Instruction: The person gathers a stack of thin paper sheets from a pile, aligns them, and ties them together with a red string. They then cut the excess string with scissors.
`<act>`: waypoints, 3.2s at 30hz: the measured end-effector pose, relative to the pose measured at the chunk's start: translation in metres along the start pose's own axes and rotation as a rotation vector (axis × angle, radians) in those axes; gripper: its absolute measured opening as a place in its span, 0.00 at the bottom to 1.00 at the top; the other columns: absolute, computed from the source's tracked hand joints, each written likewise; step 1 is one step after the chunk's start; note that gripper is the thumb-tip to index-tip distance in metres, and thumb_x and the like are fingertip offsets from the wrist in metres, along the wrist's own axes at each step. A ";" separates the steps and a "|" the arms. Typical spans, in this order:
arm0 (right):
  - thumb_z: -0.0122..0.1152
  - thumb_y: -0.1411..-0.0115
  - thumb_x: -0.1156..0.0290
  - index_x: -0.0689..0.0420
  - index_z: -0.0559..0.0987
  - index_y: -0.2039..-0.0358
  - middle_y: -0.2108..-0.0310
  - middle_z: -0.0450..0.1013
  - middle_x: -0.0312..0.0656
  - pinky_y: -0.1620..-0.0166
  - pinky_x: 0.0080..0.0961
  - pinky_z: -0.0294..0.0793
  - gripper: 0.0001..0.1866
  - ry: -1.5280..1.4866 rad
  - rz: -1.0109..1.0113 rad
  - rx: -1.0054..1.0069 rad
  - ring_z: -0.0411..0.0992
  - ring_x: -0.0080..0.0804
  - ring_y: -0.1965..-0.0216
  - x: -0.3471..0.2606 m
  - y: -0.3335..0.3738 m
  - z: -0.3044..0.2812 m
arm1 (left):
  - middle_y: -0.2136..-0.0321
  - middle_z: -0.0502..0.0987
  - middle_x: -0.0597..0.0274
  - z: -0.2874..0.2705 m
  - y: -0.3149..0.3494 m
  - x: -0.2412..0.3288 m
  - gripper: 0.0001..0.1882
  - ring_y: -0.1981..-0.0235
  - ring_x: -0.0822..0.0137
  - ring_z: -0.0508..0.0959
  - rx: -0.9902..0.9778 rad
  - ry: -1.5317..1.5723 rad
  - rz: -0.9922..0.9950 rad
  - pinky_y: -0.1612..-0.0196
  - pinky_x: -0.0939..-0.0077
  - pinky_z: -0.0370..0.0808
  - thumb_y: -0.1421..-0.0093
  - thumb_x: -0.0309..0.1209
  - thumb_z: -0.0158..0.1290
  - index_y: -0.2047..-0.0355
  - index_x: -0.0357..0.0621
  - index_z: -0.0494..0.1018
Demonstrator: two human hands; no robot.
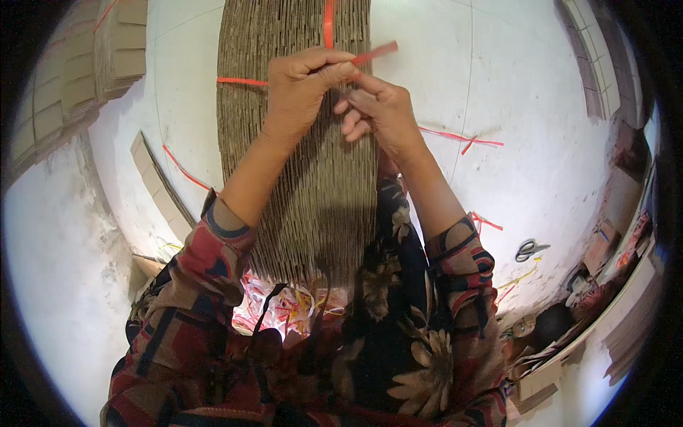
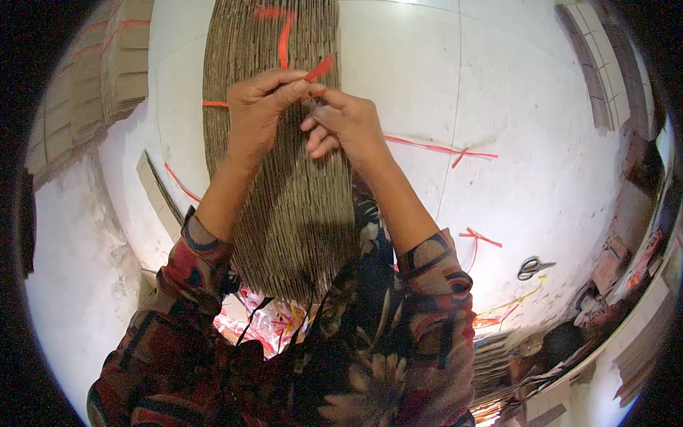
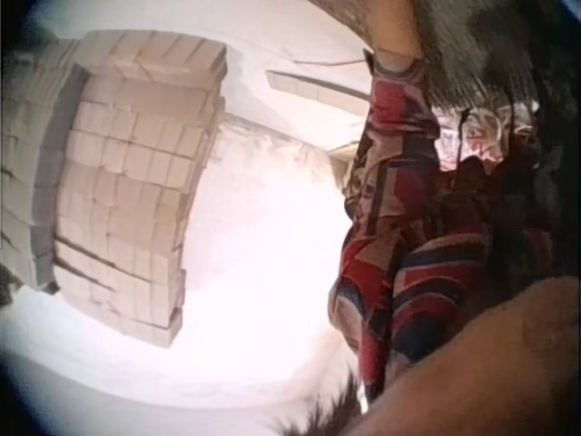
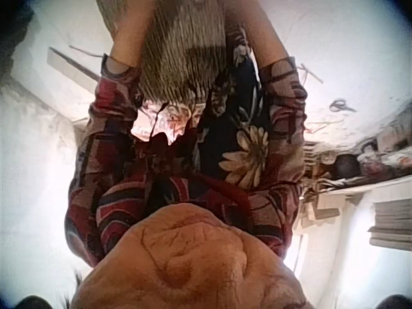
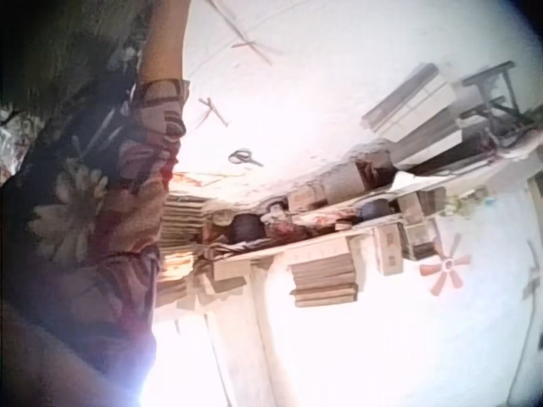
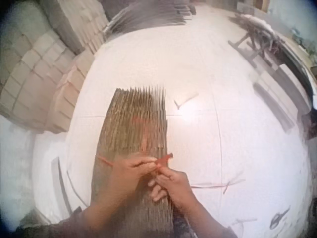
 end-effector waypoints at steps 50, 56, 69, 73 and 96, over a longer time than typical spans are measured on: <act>0.51 0.39 0.56 0.50 0.59 0.83 0.89 0.52 0.30 0.91 0.15 0.45 0.20 -0.421 -0.050 0.092 0.52 0.19 0.88 0.003 -0.062 -0.046 | 0.83 0.64 0.67 -0.021 -0.020 -0.037 0.19 0.81 0.77 0.67 -0.464 -0.027 -0.195 0.83 0.84 0.64 0.35 0.42 0.41 0.79 0.44 0.60; 0.55 0.41 0.59 0.50 0.58 0.80 0.89 0.50 0.28 0.89 0.14 0.44 0.19 -0.146 0.042 0.124 0.49 0.17 0.89 -0.002 -0.066 -0.061 | 0.85 0.56 0.71 -0.041 -0.016 -0.033 0.18 0.84 0.78 0.57 -0.497 -0.041 -0.053 0.82 0.83 0.55 0.34 0.38 0.40 0.80 0.44 0.57; 0.44 0.38 0.50 0.59 0.72 0.53 0.56 0.70 0.42 0.56 0.28 0.66 0.25 -0.215 0.067 0.247 0.66 0.30 0.51 0.057 0.019 -0.063 | 0.85 0.57 0.71 -0.047 -0.007 -0.044 0.17 0.84 0.78 0.56 -0.284 -0.137 0.039 0.81 0.82 0.56 0.35 0.34 0.41 0.81 0.43 0.57; 0.53 0.43 0.57 0.61 0.75 0.65 0.68 0.72 0.35 0.62 0.22 0.66 0.18 0.377 -0.074 0.287 0.69 0.25 0.64 0.044 0.014 -0.056 | 0.85 0.57 0.71 -0.048 -0.009 -0.048 0.17 0.84 0.78 0.56 -0.279 -0.160 0.074 0.81 0.81 0.56 0.35 0.35 0.41 0.81 0.43 0.58; 0.50 0.40 0.67 0.59 0.69 0.81 0.76 0.71 0.43 0.80 0.21 0.61 0.14 0.321 -0.339 0.222 0.64 0.26 0.85 -0.011 -0.023 -0.041 | 0.86 0.57 0.71 -0.048 -0.009 -0.045 0.18 0.85 0.78 0.56 -0.302 -0.126 0.046 0.82 0.81 0.55 0.35 0.36 0.41 0.81 0.43 0.58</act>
Point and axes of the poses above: each hand's wrist, its own y-axis away from the middle knuckle, its own z-axis out of the palm, x = y × z, the point moved 6 cm from there along -y, towards the middle knuckle
